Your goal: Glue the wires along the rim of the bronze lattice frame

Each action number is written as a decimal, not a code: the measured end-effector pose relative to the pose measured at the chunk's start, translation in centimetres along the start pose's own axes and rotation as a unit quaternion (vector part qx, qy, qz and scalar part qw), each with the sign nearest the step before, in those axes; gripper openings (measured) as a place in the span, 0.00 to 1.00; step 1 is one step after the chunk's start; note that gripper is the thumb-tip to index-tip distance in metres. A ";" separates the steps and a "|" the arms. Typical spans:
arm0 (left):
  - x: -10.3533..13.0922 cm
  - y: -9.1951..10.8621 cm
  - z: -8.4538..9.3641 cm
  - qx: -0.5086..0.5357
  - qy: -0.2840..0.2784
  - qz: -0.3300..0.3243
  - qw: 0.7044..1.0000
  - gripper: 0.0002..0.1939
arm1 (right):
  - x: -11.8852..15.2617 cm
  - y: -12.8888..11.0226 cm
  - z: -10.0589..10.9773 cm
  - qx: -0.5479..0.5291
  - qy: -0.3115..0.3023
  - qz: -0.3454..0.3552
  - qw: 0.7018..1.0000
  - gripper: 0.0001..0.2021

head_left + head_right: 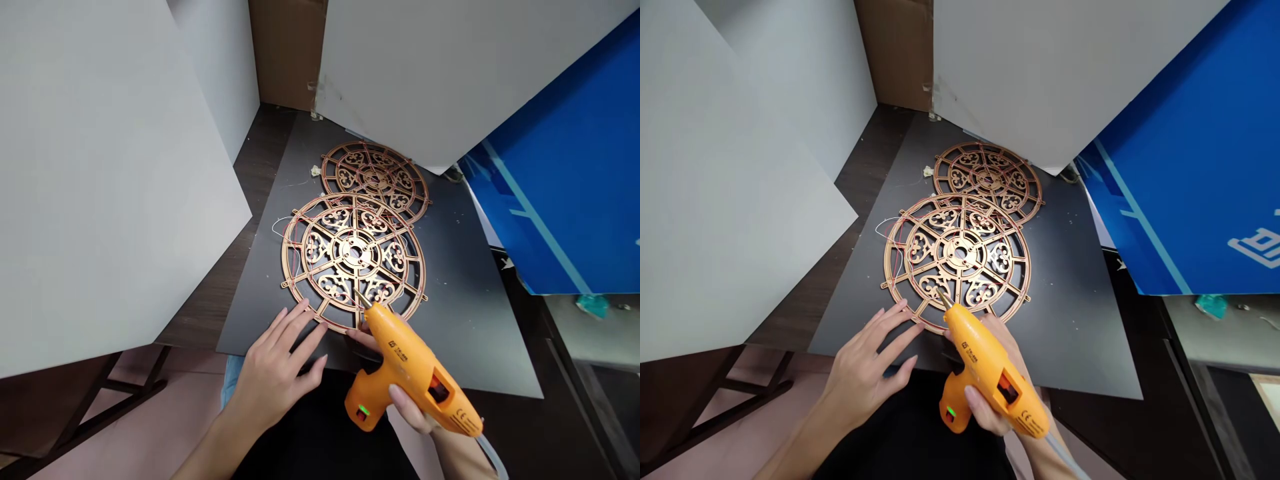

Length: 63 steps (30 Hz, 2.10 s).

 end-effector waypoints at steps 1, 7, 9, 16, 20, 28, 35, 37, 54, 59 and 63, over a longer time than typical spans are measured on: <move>0.0 0.0 0.0 0.000 0.000 0.002 1.000 0.15 | -0.1 -0.2 0.0 -0.004 -0.011 0.004 1.000 0.24; 0.1 -0.1 -0.1 0.005 0.002 0.007 1.000 0.15 | -0.5 -0.8 0.0 -0.017 -0.028 0.011 0.999 0.25; 0.1 0.0 0.0 0.002 0.003 0.005 1.000 0.15 | -0.5 -0.9 0.0 0.002 -0.021 0.012 1.000 0.25; 0.0 0.0 0.0 0.003 -0.005 0.006 1.000 0.16 | -0.3 -1.1 -0.1 0.023 -0.022 0.039 0.999 0.26; -0.1 0.1 -0.3 0.002 -0.012 0.029 1.000 0.16 | -0.3 -1.0 -0.1 0.020 -0.024 0.038 0.999 0.28; -0.3 0.4 -0.4 -0.007 -0.002 0.053 0.999 0.15 | -0.7 -2.0 0.2 0.024 -0.013 0.061 0.998 0.28; -0.4 0.5 -0.2 -0.017 0.007 0.049 0.999 0.15 | 0.3 -0.4 0.2 0.007 -0.008 0.030 0.999 0.27; -0.4 0.4 -0.2 -0.017 0.008 0.049 0.999 0.14 | 0.4 -0.4 0.2 0.014 0.002 0.030 0.999 0.28; -0.2 0.4 -0.4 -0.013 0.000 0.046 0.999 0.16 | -0.3 -1.1 -0.1 0.027 0.022 0.047 0.998 0.28; -0.2 0.5 -0.3 -0.014 0.003 0.039 0.999 0.16 | -0.7 -1.9 0.0 0.029 0.024 0.044 0.998 0.21; -0.2 0.5 -0.3 -0.009 0.005 0.038 0.999 0.17 | -0.7 -2.3 0.4 0.019 0.056 0.050 0.997 0.23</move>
Point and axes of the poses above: each hand's wrist, its own x-axis away from the middle knuckle, its own z-axis out of the back of the hand, y = z × x, the point moved 9 cm from there along -x, towards the middle knuckle, and after that the axes turned 15 degrees about -z, right-handed, at the moved point
